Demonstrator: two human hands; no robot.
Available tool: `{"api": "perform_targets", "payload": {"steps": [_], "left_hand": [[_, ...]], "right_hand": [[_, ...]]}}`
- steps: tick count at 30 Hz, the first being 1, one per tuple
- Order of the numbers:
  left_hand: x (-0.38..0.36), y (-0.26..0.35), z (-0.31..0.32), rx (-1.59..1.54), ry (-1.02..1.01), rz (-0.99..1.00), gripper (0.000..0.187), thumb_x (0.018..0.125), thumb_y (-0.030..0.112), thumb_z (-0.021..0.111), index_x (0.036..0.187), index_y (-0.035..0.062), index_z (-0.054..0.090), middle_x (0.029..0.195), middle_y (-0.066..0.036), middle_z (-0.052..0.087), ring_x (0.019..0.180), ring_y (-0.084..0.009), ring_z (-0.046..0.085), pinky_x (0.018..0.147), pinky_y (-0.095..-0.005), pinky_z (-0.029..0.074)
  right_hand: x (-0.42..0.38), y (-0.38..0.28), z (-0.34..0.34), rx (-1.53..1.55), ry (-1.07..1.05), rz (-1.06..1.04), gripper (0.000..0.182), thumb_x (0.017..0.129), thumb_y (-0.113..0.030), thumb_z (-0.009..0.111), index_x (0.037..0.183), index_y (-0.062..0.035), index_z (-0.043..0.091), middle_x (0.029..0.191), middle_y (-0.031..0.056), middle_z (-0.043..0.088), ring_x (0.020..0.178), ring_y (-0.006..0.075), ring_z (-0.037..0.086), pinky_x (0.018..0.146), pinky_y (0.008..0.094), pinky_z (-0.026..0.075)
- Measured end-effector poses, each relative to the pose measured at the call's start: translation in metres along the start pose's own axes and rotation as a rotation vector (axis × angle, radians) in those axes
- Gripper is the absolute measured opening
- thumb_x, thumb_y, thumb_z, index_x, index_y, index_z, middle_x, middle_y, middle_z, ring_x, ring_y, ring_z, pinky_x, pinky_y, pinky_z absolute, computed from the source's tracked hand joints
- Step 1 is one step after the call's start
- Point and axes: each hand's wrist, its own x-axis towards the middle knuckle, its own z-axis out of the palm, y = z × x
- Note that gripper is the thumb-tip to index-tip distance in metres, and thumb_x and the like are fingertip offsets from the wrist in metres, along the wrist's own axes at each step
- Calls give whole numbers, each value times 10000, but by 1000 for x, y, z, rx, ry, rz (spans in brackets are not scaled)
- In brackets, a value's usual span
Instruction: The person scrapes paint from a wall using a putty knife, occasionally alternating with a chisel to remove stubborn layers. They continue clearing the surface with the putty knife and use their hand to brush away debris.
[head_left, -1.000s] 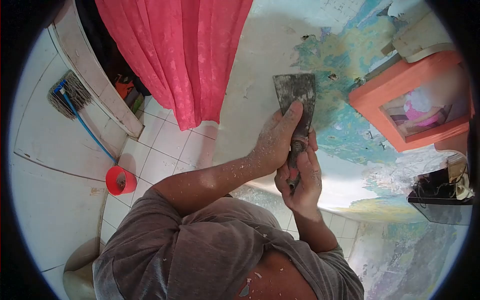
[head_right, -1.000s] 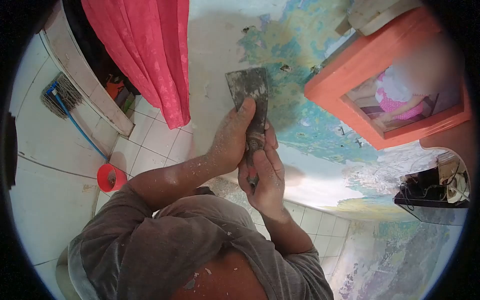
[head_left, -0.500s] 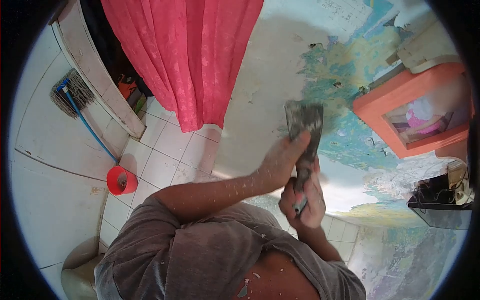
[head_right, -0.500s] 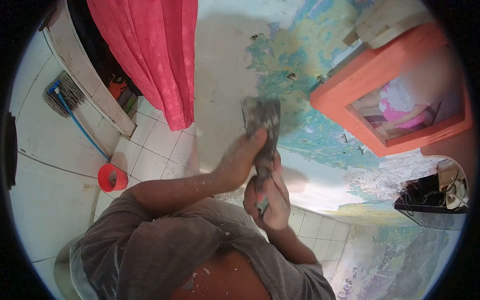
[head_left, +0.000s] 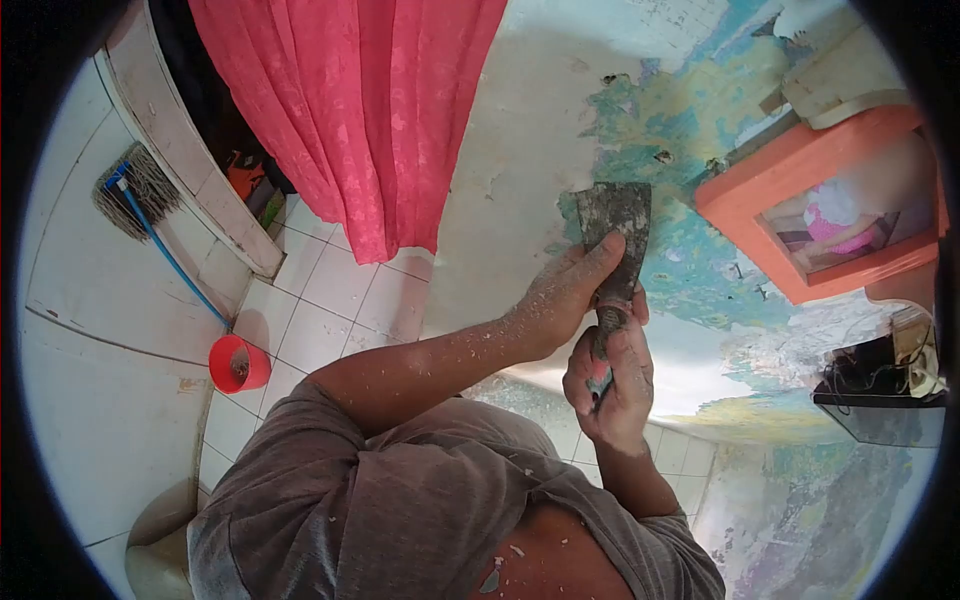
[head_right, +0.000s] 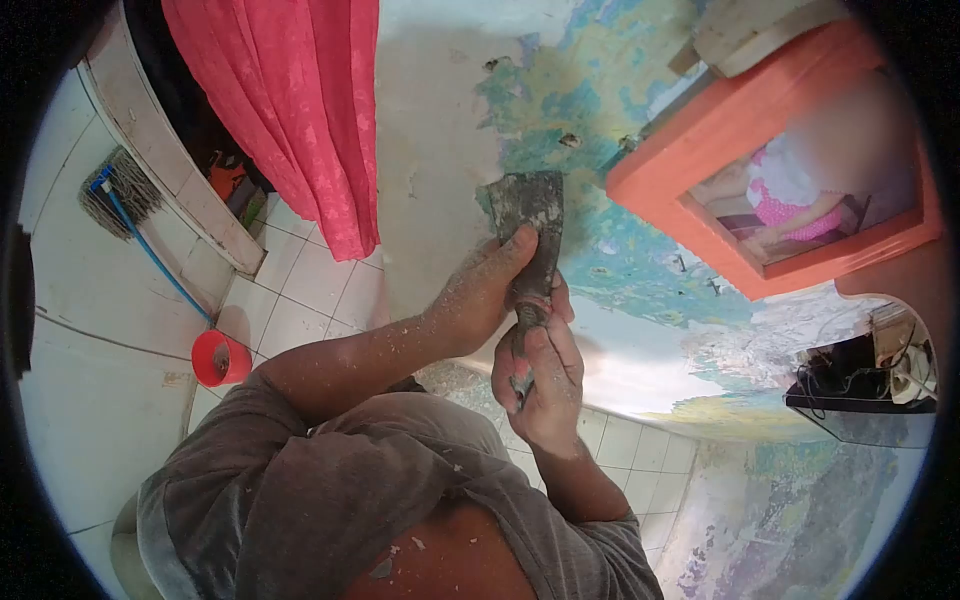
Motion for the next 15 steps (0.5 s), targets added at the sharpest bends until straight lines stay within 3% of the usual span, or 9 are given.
{"api": "perform_targets", "payload": {"steps": [5,8,13,15], "left_hand": [[-5,-5,5,-26,32,11,629,999,620,403,981,24,605,837,-85,674,789,-161,655,767,-295,518],[-1,6,-1,0,29,20,636,995,622,407,975,17,603,836,-90,666,792,-168,652,770,-303,522],[-10,6,11,77,100,30,658,1008,616,380,860,29,638,747,-71,669,694,-151,646,684,-286,516],[-3,17,6,137,94,83,659,1007,617,383,851,30,638,742,-69,667,693,-149,644,684,-289,516]], "right_hand": [[-8,-6,-3,69,-105,-9,392,1057,-249,427,1369,-11,429,716,24,474,475,95,419,380,210,317],[13,2,9,5,12,4,391,1057,-236,413,1382,-19,425,701,23,458,469,94,411,383,208,317],[0,1,11,98,-17,26,389,1061,-224,382,1395,-29,417,681,24,444,449,92,385,390,202,303],[2,2,8,-143,-45,-61,393,1064,-236,374,1368,8,427,686,23,447,451,96,396,408,206,324]]}}
